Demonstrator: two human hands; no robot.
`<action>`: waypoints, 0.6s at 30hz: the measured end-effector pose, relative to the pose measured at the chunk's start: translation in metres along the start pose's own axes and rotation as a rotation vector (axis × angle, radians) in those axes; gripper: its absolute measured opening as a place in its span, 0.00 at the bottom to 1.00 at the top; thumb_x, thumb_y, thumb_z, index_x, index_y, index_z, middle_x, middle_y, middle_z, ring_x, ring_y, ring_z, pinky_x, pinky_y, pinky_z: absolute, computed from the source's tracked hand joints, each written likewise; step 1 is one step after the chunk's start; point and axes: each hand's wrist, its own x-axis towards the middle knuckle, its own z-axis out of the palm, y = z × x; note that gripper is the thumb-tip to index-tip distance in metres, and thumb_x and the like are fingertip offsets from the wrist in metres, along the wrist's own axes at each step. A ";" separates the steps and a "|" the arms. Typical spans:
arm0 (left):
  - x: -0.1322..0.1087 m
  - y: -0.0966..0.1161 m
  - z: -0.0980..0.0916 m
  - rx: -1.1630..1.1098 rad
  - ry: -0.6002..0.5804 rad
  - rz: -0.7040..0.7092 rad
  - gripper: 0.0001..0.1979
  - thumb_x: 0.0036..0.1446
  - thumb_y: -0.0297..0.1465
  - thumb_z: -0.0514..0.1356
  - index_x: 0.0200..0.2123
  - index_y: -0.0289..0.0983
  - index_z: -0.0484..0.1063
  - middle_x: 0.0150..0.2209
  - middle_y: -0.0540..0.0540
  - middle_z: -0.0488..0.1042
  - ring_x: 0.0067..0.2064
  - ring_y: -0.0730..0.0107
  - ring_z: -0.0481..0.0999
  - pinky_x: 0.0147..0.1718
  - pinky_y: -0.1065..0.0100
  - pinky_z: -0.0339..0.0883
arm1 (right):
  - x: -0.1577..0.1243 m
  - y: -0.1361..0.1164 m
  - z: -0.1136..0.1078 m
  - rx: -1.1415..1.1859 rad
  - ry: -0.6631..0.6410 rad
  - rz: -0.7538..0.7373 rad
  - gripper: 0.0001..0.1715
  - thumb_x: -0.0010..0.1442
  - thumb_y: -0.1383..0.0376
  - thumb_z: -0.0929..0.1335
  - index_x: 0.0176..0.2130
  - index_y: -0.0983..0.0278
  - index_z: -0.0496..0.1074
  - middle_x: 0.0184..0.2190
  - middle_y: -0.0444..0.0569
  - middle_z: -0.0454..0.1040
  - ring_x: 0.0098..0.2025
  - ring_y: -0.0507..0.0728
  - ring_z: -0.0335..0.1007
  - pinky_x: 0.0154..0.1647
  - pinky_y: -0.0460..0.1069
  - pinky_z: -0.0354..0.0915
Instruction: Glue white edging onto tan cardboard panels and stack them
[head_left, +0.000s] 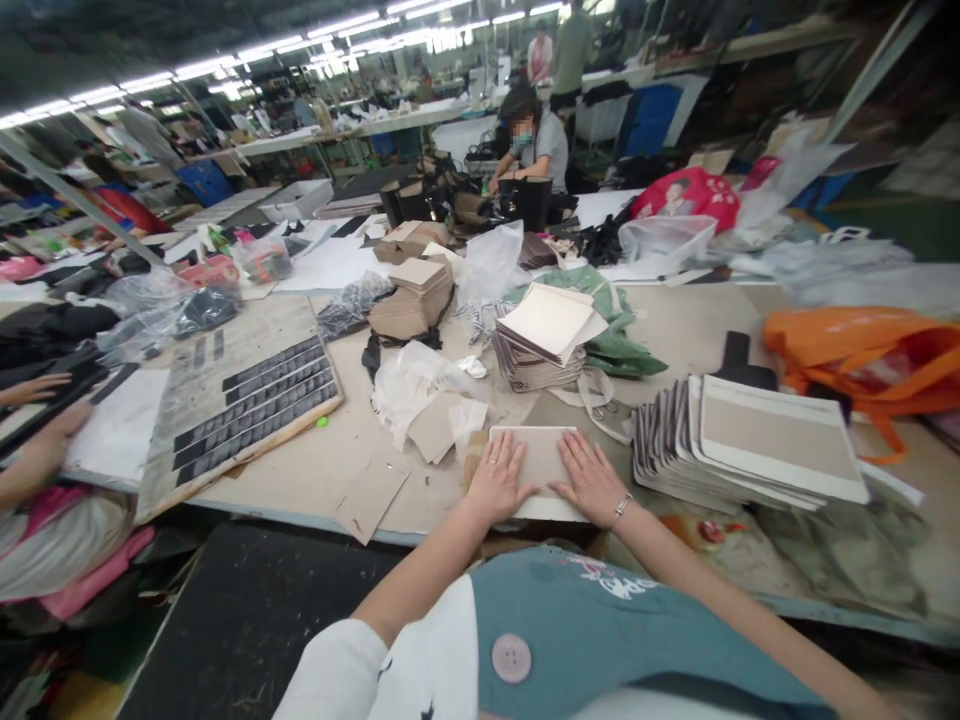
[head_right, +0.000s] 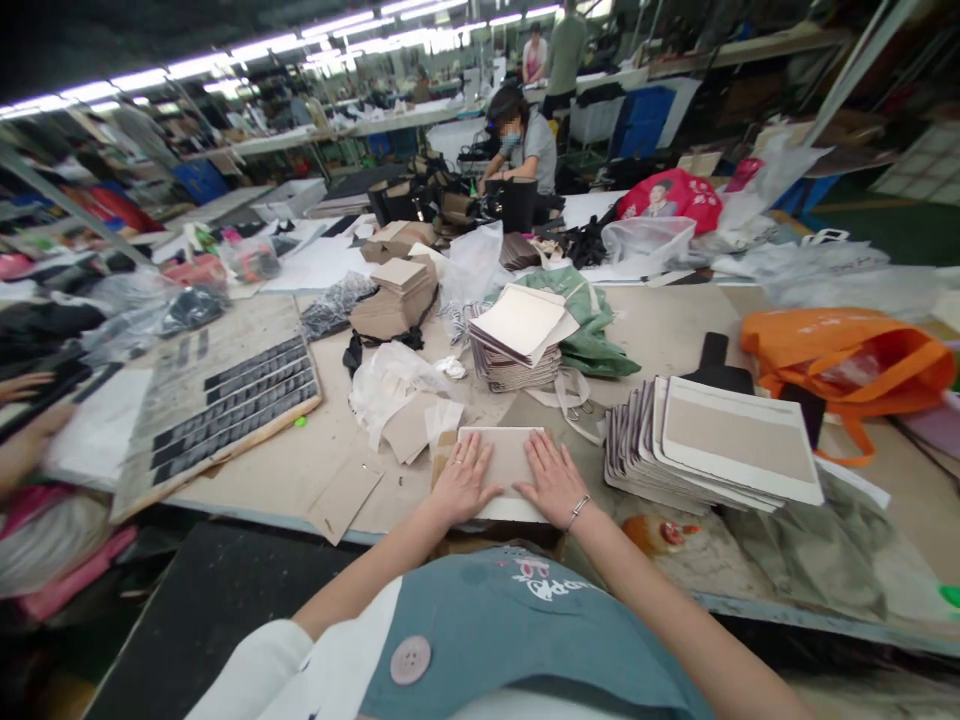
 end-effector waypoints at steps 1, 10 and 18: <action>0.000 0.000 0.001 0.008 0.001 -0.005 0.41 0.55 0.53 0.49 0.62 0.31 0.48 0.65 0.30 0.40 0.66 0.50 0.39 0.61 0.51 0.43 | -0.002 0.001 -0.002 0.014 -0.004 0.009 0.40 0.62 0.50 0.57 0.64 0.72 0.48 0.65 0.56 0.40 0.66 0.61 0.29 0.62 0.62 0.44; 0.002 -0.001 0.002 0.086 -0.014 0.007 0.38 0.57 0.50 0.49 0.62 0.31 0.49 0.65 0.31 0.41 0.66 0.48 0.41 0.61 0.51 0.44 | -0.112 0.024 0.006 0.450 0.149 0.251 0.25 0.64 0.58 0.56 0.55 0.66 0.65 0.56 0.56 0.63 0.58 0.59 0.58 0.56 0.56 0.60; 0.002 0.002 -0.003 0.118 -0.038 -0.020 0.38 0.58 0.50 0.48 0.62 0.30 0.48 0.65 0.31 0.41 0.66 0.51 0.40 0.61 0.52 0.43 | -0.227 0.060 0.058 0.604 0.400 0.933 0.30 0.54 0.46 0.63 0.45 0.67 0.65 0.37 0.62 0.72 0.35 0.64 0.73 0.32 0.54 0.70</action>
